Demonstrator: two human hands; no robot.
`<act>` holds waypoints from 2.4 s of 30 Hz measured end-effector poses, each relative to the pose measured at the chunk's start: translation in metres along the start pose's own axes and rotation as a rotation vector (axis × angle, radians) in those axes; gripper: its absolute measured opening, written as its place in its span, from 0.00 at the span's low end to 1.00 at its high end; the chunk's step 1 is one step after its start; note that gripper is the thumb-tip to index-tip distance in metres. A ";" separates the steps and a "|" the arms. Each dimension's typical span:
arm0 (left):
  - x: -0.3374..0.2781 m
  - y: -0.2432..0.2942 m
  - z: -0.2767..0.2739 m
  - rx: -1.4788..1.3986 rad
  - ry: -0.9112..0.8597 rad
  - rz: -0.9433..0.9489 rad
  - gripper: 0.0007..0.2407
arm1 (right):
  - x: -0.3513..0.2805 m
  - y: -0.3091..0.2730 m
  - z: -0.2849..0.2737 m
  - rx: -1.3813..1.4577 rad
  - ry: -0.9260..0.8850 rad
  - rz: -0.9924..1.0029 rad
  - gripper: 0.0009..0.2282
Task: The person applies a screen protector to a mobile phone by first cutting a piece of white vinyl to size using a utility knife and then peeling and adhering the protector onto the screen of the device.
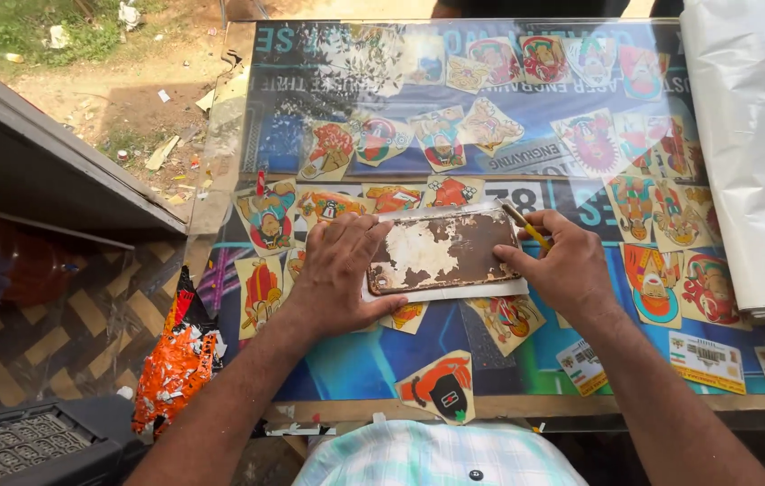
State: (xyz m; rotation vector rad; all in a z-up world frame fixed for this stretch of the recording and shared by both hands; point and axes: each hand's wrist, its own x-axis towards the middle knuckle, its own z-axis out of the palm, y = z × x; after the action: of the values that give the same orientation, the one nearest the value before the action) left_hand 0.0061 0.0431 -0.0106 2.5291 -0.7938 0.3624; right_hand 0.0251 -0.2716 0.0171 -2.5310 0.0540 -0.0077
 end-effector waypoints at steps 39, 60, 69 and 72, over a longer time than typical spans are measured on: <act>0.028 -0.033 -0.032 -1.077 0.246 -0.633 0.07 | 0.057 0.111 -0.030 0.091 0.257 -0.120 0.19; -0.048 0.067 0.004 -0.161 -0.162 0.028 0.43 | -0.057 -0.035 0.033 -0.196 -0.016 -0.608 0.24; -0.010 0.019 0.021 0.104 -0.309 0.164 0.48 | -0.042 -0.035 0.030 -0.223 -0.081 -0.865 0.20; 0.002 -0.002 0.022 0.195 -0.369 0.004 0.50 | -0.043 -0.033 0.033 -0.259 -0.109 -0.844 0.21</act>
State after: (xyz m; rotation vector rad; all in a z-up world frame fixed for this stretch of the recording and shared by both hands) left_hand 0.0116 0.0321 -0.0295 2.8222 -0.9362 -0.0334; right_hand -0.0157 -0.2244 0.0092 -2.6037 -1.1093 -0.2077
